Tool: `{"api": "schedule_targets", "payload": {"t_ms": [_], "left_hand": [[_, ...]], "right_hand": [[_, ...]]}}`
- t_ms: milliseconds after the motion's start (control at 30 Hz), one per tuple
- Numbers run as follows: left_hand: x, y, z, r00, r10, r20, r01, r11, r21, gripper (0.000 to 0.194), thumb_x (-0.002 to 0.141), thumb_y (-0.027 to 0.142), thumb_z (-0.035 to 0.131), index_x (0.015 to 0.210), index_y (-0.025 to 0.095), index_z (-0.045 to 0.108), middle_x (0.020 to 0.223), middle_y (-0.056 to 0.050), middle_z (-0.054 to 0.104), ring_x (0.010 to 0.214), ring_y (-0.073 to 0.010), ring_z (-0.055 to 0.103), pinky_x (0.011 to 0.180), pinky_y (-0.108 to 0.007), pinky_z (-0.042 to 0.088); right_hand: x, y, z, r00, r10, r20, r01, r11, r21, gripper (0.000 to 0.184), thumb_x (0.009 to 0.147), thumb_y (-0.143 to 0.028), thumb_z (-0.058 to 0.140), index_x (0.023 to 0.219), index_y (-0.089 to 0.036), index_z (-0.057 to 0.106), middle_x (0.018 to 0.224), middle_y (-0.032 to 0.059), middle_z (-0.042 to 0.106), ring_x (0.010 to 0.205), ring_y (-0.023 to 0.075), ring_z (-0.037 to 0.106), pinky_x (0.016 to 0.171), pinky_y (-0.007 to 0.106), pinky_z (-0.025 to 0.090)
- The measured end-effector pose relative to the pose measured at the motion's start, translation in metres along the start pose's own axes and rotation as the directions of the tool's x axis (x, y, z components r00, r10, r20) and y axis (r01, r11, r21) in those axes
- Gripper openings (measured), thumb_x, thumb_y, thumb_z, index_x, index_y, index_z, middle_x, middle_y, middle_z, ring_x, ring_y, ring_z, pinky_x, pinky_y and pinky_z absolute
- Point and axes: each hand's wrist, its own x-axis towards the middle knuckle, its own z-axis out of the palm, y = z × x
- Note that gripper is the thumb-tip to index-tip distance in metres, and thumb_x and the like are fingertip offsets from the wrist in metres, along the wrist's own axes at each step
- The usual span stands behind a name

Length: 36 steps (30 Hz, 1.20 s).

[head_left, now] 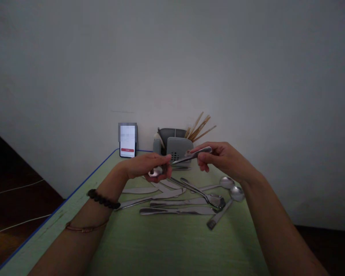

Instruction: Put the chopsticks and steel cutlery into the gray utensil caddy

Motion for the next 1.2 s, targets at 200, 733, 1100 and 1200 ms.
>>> {"api": "schedule_targets", "payload": {"t_ms": [200,733,1100,1200], "left_hand": [[0.002,0.011,0.007,0.983,0.084,-0.165,-0.045,0.973,0.225,0.051,0.087,0.062,0.030,0.074,0.017,0.050,0.063,0.004,0.036,0.054,-0.0087,0.034,0.051,-0.021,0.032],[-0.006,0.021,0.014,0.993,0.120,0.011,-0.119,0.949,0.291,0.029,0.081,0.044,0.057,0.089,0.016,0.054,0.065,0.002,0.057,0.050,-0.0087,0.051,0.043,-0.019,0.038],[0.000,0.008,0.006,0.996,0.015,0.083,-0.037,0.962,0.269,0.035,0.082,0.047,0.056,0.081,0.013,0.062,0.077,-0.005,0.067,0.065,-0.0124,0.063,0.062,-0.024,0.051],[0.003,0.004,0.004,0.999,0.037,0.007,-0.037,0.929,0.368,0.038,0.085,0.051,0.048,0.080,0.014,0.056,0.075,-0.004,0.064,0.062,-0.0124,0.061,0.059,-0.024,0.048]], "right_hand": [[0.007,0.012,0.006,0.992,-0.002,-0.122,0.028,0.977,0.210,0.031,0.075,-0.047,0.062,0.087,-0.018,0.063,0.064,-0.0023,0.053,0.056,0.0086,0.049,0.051,0.023,0.042],[0.005,0.003,0.000,0.973,0.046,-0.228,0.013,0.968,0.250,0.021,0.080,-0.038,0.057,0.085,-0.018,0.054,0.058,-0.0068,0.034,0.048,0.0069,0.037,0.041,0.021,0.033],[0.002,0.004,0.002,0.987,0.026,-0.160,-0.010,0.995,0.099,0.022,0.082,-0.038,0.055,0.088,-0.017,0.055,0.057,-0.0078,0.037,0.046,0.0056,0.038,0.043,0.021,0.032],[0.003,0.003,0.003,0.979,0.044,-0.201,-0.027,0.996,0.089,0.015,0.083,-0.031,0.051,0.087,-0.017,0.053,0.054,-0.0080,0.038,0.044,0.0060,0.040,0.042,0.021,0.034]]}}
